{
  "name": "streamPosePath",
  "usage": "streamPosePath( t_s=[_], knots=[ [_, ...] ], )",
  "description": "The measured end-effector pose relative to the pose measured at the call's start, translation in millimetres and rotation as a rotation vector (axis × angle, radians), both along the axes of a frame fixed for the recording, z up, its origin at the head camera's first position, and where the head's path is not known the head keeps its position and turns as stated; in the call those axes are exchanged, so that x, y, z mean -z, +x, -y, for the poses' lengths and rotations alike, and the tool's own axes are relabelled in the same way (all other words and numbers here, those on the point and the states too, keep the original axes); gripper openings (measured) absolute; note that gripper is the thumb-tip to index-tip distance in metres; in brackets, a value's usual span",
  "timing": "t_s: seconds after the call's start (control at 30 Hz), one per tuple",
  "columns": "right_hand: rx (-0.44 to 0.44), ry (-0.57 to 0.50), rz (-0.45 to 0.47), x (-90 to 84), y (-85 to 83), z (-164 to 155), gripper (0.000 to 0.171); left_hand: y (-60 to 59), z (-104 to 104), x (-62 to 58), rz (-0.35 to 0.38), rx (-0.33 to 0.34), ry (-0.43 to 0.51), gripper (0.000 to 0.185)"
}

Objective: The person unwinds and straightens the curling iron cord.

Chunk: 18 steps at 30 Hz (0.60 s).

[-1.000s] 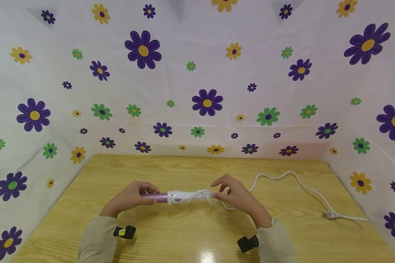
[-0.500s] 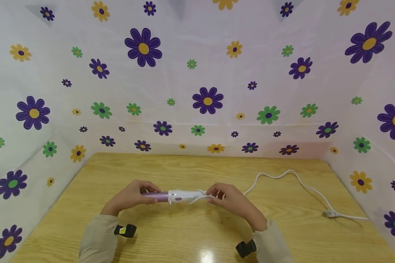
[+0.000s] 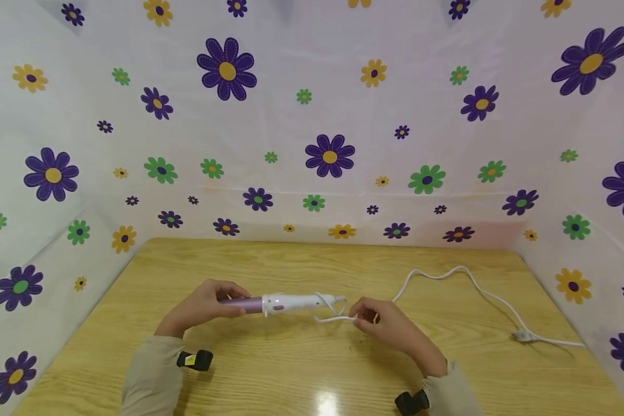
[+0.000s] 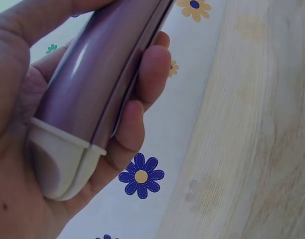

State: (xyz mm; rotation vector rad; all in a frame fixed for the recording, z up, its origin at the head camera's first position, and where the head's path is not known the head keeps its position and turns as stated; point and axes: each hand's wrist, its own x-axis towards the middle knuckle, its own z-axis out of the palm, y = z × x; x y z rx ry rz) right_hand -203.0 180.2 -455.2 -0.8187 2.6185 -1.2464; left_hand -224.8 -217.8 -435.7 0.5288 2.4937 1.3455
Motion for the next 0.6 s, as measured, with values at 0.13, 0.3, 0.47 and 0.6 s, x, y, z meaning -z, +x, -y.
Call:
streamPosePath(
  t_s=[0.13,0.3,0.47,0.6],
  knots=[
    [0.004,-0.034,0.034,-1.5,2.4,-9.6,0.009,0.5,0.0,-3.8,0.004,-0.003,0.018,0.033],
    [-0.010,-0.072,0.087,-3.3,4.1,-13.1,0.011,1.0,0.4,-4.6,0.002,0.000,0.025,0.034],
    [0.048,-0.002,0.060,-1.1,-2.3,-12.4,0.010,1.0,-1.2,-4.4,-0.001,0.008,0.038,0.033],
    [0.077,0.042,0.065,1.9,-7.9,-10.2,0.009,1.1,-7.0,-5.1,0.004,0.034,0.047,0.033]
  ],
)
